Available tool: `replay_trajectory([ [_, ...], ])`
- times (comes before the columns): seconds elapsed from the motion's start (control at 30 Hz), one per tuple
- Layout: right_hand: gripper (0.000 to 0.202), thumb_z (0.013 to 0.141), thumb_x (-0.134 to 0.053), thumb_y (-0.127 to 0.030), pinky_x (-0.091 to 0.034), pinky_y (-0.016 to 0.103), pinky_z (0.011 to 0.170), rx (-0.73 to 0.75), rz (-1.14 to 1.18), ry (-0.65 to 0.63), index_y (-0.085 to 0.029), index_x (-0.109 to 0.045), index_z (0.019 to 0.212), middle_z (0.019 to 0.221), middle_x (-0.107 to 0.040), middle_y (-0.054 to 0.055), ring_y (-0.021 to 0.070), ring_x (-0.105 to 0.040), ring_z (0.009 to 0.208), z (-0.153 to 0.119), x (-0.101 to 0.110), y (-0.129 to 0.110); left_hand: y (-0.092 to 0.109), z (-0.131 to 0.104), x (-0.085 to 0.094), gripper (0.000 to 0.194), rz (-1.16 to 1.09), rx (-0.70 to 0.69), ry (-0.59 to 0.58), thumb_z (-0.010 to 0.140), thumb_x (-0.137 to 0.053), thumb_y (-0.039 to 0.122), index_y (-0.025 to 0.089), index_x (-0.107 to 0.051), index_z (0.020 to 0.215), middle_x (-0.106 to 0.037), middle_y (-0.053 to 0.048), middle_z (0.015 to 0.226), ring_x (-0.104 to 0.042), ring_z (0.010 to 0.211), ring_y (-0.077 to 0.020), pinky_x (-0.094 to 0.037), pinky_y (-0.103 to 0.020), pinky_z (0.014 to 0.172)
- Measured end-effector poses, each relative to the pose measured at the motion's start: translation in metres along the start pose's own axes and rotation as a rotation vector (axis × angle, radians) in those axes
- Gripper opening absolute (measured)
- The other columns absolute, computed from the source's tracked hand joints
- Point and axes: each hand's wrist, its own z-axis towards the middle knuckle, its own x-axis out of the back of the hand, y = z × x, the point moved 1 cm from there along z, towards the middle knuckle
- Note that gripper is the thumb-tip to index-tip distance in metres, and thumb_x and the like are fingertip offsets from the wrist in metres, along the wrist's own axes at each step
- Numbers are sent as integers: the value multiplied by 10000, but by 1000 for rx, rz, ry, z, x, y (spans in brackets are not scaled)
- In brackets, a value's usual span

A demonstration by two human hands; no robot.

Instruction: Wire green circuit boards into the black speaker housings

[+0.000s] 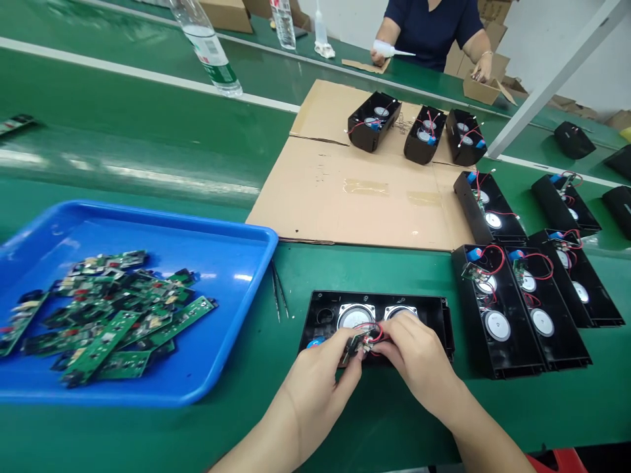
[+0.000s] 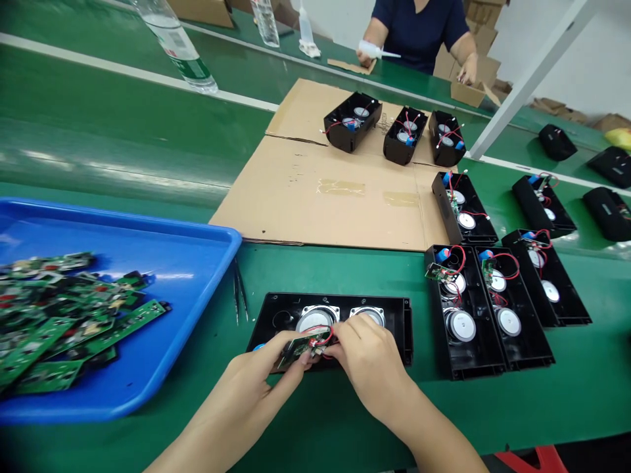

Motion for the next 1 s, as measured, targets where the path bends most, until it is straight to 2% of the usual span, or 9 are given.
replay_trajectory([
  [0.1, 290, 979, -350, -258, -442, 290, 586, 6, 53, 6, -123, -600, 1040, 751, -603, 64, 177, -518, 678, 2, 2, 0, -2, 0, 2, 184, -72, 8, -27, 855, -389, 232, 243, -566, 802, -693, 34, 658, -623, 520, -142, -461, -214, 494],
  [0.23, 256, 959, -408, -238, -435, 290, 572, -16, 104, -13, -145, -640, 905, 715, -610, 51, 177, -520, 661, 4, 2, 1, -5, -2, 3, 185, -72, 12, -53, 862, -398, 236, 241, -575, 806, -676, 38, 640, -607, 522, -143, -451, -214, 489],
  [0.33, 161, 922, -495, -209, -453, 288, 589, -46, 162, -30, -157, -645, 894, 712, -625, 35, 171, -538, 657, 4, 1, 1, -4, -2, 4, 181, -72, 21, -67, 856, -413, 239, 238, -586, 805, -681, 37, 642, -627, 548, -147, -455, -211, 489],
  [0.47, 134, 899, -530, -179, -512, 318, 729, -76, 161, 42, -153, -624, 991, 887, -641, 71, 192, -578, 840, 0, 14, 4, -3, -1, 3, 163, -142, 98, -10, 834, -455, 281, 228, -607, 805, -719, 19, 686, -670, 600, -163, -517, -225, 543],
  [0.57, 328, 839, -631, -255, -470, 429, 922, -43, 9, 39, -159, -560, 1145, 1163, -577, 125, 253, -502, 1118, -5, 29, 6, -6, -2, 0, 220, -226, 193, 38, 801, -495, 333, 224, -605, 957, -752, -14, 844, -713, 686, -187, -570, -254, 599],
  [0.67, 895, 622, -813, -401, -275, 598, 1054, 2, -220, -127, -111, -378, 1349, 1433, -305, 223, 371, -227, 1346, -8, 35, 9, -12, -4, -4, 428, -265, 284, 106, 776, -520, 387, 216, -511, 1168, -749, -39, 919, -729, 689, -198, -592, -261, 582],
  [0.73, 1067, 545, -851, -416, -206, 657, 1047, -8, -334, -242, -84, -299, 1395, 1445, -244, 271, 416, -179, 1352, -8, 33, 11, -13, -4, -5, 483, -266, 316, 138, 765, -531, 409, 214, -482, 1204, -754, -37, 890, -733, 695, -203, -599, -257, 585],
  [0.87, 988, 586, -832, -360, -196, 634, 1058, -45, -375, -274, -109, -312, 1389, 1306, -431, 226, 380, -359, 1255, -7, 25, 11, -11, -6, -5, 432, -214, 351, 202, 741, -554, 429, 233, -521, 1124, -763, -21, 841, -736, 694, -212, -608, -253, 582],
  [1.0, 924, 596, -799, -382, -241, 620, 1028, -109, -266, -180, -144, -337, 1360, 1277, -446, 196, 366, -389, 1203, -18, 17, 3, -8, -15, 2, 408, -95, 348, 273, 722, -580, 455, 261, -526, 1076, -761, -2, 771, -735, 671, -229, -611, -265, 543],
])
